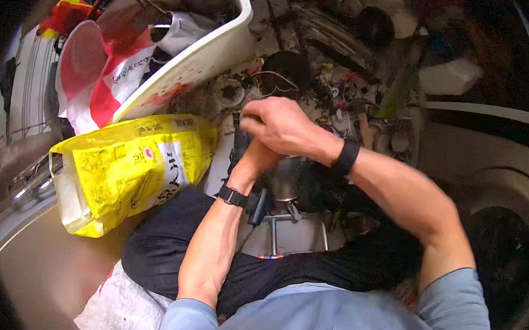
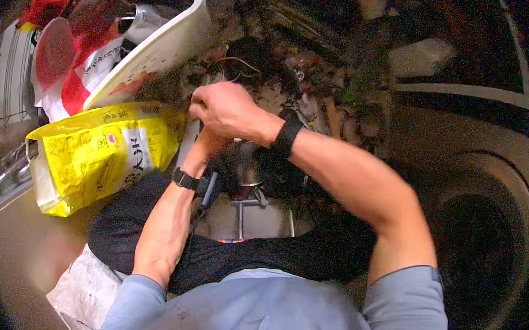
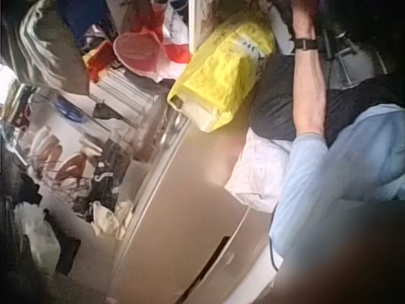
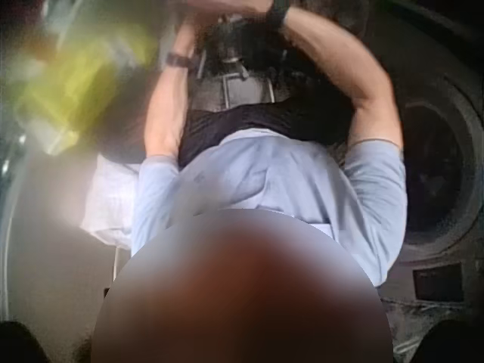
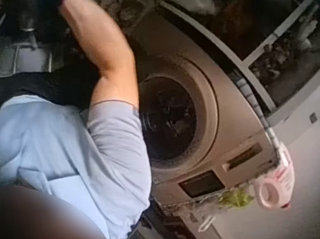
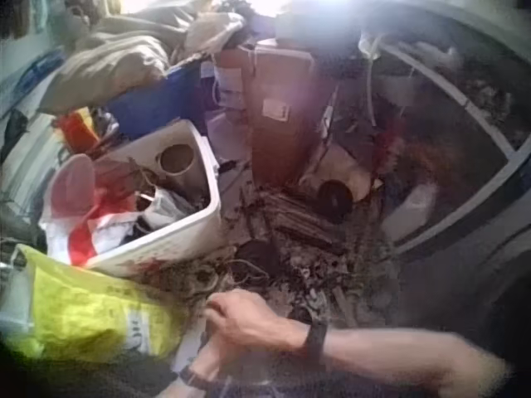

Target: The person sits on the floor and uses a hammer, chisel, and pliers to disassemble a small electric motor, prying off a metal casing and pulling internal components apart by hand.

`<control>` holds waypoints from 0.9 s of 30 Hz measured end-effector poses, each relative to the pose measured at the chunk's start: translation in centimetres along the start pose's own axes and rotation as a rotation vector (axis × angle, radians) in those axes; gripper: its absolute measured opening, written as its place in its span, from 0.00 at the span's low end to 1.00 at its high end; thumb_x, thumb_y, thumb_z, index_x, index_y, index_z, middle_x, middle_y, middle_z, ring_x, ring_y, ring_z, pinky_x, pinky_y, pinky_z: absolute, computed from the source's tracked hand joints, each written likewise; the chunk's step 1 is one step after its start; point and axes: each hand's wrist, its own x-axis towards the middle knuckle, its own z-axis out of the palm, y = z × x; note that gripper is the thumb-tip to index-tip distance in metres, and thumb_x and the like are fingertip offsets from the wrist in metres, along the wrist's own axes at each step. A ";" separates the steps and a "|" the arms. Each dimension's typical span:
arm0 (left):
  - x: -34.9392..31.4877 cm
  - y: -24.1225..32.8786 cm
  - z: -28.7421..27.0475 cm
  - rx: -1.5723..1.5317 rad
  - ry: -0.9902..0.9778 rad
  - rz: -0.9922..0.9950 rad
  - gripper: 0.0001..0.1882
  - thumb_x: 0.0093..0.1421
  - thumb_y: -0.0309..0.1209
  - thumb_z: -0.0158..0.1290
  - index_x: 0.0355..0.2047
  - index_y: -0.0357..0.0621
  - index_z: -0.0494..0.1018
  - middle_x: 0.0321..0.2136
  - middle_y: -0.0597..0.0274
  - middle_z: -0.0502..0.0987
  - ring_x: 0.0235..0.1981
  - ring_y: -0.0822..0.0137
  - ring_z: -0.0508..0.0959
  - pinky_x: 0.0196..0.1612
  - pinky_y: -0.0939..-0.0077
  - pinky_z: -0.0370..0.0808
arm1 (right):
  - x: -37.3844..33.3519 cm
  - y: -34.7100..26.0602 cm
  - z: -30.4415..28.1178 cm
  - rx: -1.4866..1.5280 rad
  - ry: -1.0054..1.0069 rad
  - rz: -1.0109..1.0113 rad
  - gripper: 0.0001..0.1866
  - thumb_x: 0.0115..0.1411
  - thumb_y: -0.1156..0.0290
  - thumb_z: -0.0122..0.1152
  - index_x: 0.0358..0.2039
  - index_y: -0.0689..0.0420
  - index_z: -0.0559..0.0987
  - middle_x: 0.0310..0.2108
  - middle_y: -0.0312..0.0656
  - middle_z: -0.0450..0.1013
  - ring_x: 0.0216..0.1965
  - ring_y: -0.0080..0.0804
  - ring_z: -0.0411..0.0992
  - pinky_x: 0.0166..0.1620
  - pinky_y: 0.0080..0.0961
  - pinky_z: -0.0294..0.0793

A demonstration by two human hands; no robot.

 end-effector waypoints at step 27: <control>-6.0 0.8 5.8 0.207 0.295 -0.633 0.58 0.36 0.43 0.80 0.61 0.26 0.61 0.57 0.35 0.65 0.60 0.37 0.68 0.60 0.54 0.71 | -9.4 2.9 3.6 0.938 0.675 0.374 0.10 0.72 0.69 0.55 0.35 0.61 0.79 0.20 0.27 0.66 0.21 0.13 0.60 0.24 0.18 0.58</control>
